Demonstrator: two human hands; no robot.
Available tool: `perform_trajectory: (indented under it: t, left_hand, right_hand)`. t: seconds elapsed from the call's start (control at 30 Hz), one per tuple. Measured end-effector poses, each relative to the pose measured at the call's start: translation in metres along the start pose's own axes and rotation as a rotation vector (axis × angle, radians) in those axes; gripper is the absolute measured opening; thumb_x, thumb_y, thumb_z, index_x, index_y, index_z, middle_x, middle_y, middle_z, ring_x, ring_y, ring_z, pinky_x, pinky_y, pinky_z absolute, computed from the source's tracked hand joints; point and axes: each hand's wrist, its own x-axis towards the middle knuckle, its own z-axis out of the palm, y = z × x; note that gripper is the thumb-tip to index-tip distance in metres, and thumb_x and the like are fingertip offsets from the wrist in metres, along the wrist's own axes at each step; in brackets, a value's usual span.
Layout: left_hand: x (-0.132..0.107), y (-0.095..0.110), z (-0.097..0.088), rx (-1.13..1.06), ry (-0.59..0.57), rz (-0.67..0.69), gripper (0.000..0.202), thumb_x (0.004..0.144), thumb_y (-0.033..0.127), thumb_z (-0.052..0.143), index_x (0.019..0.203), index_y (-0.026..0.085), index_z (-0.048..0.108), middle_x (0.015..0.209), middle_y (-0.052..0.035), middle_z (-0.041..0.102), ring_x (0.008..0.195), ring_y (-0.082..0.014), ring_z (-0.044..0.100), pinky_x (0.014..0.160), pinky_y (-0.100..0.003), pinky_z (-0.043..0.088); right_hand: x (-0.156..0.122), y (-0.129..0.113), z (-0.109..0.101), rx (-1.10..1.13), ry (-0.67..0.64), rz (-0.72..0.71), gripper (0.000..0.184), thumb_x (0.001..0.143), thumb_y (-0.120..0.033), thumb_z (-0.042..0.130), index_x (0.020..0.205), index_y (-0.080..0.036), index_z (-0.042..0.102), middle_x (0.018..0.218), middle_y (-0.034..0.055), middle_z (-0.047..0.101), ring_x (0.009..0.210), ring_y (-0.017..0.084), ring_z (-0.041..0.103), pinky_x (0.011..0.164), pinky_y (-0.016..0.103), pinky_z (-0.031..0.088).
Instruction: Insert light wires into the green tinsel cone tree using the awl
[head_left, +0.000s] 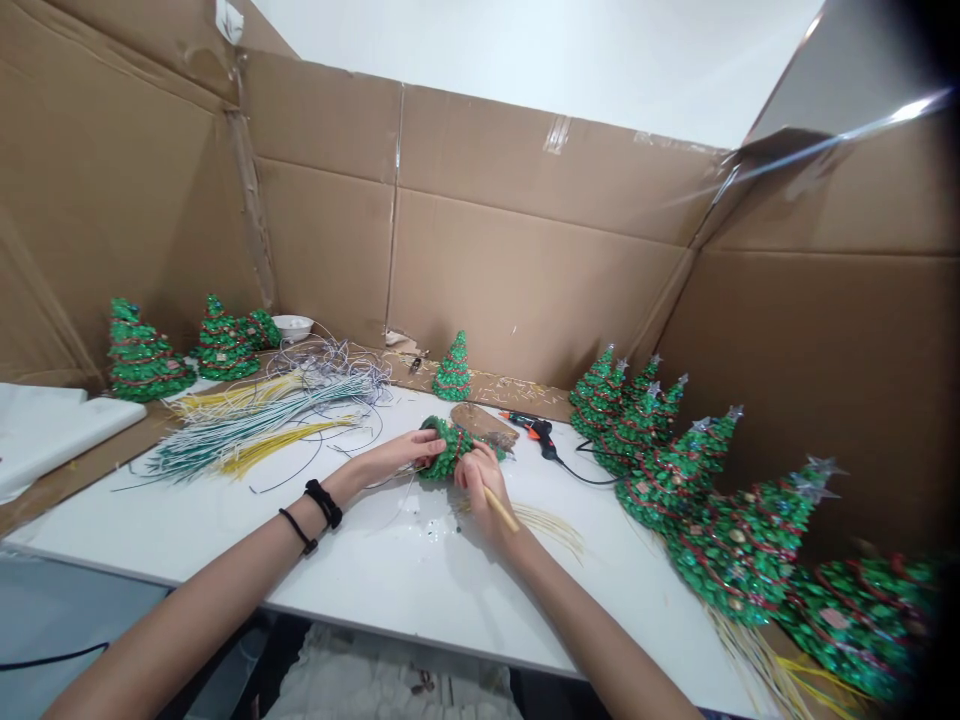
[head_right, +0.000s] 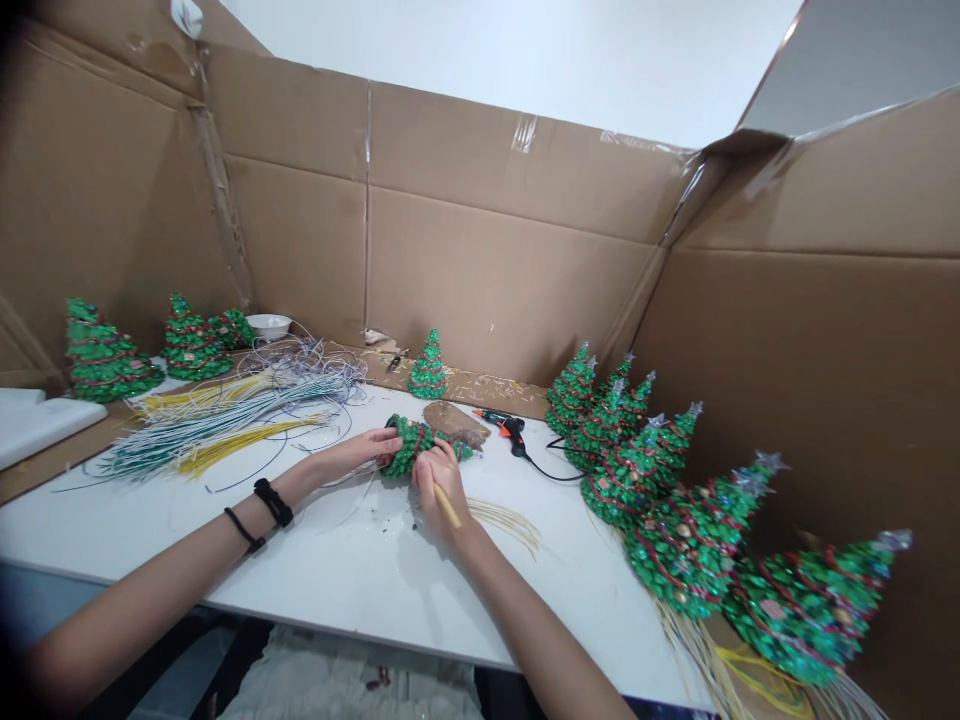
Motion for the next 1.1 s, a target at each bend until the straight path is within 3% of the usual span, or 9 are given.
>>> perform_trajectory:
  t: [0.2,0.5,0.63,0.9,1.1]
  left_hand:
    - [0.001,0.002,-0.003,0.019,0.010,-0.031,0.042,0.072,0.054,0.066,0.074,0.013,0.055,0.065,0.0033,0.047,0.059,-0.0094,0.038,0.054,-0.025,0.026]
    - [0.001,0.002,-0.005,0.006,0.004,-0.041,0.042,0.073,0.054,0.065,0.072,0.014,0.052,0.063,0.0043,0.044,0.055,-0.0081,0.035,0.052,-0.026,0.022]
    - [0.001,0.000,-0.006,-0.060,-0.008,-0.061,0.041,0.072,0.052,0.068,0.076,0.014,0.053,0.062,0.0056,0.039,0.054,-0.0075,0.031,0.051,-0.025,0.021]
    - [0.004,-0.008,-0.010,-0.098,-0.037,-0.092,0.043,0.073,0.053,0.067,0.084,0.013,0.058,0.071,0.0016,0.048,0.059,-0.0084,0.035,0.053,-0.024,0.024]
    - [0.003,-0.007,-0.009,-0.092,-0.031,-0.094,0.043,0.073,0.053,0.067,0.087,0.013,0.061,0.073,0.0013,0.051,0.060,-0.0082,0.035,0.052,-0.024,0.023]
  right_hand:
    - [0.000,-0.002,0.000,-0.022,0.004,-0.019,0.038,0.095,-0.019,0.021,0.062,-0.022,0.039,0.060,-0.0017,0.048,0.064,0.015,0.049,0.098,0.040,0.032]
    - [0.001,-0.007,0.003,-0.112,0.023,-0.040,0.033,0.093,-0.016,0.026,0.063,-0.022,0.038,0.060,-0.0014,0.046,0.064,0.015,0.046,0.089,0.037,0.035]
    - [0.001,-0.007,0.005,-0.113,0.031,-0.033,0.034,0.094,-0.017,0.026,0.063,-0.022,0.038,0.059,-0.0011,0.045,0.065,0.016,0.045,0.083,0.035,0.036]
    - [-0.001,0.000,0.003,0.004,0.043,-0.038,0.037,0.094,-0.015,0.024,0.062,-0.021,0.040,0.061,-0.0012,0.050,0.064,0.014,0.049,0.089,0.037,0.034]
    - [-0.001,0.001,0.004,-0.034,0.030,-0.066,0.034,0.094,-0.015,0.026,0.063,-0.022,0.040,0.061,-0.0012,0.048,0.063,0.015,0.047,0.086,0.037,0.035]
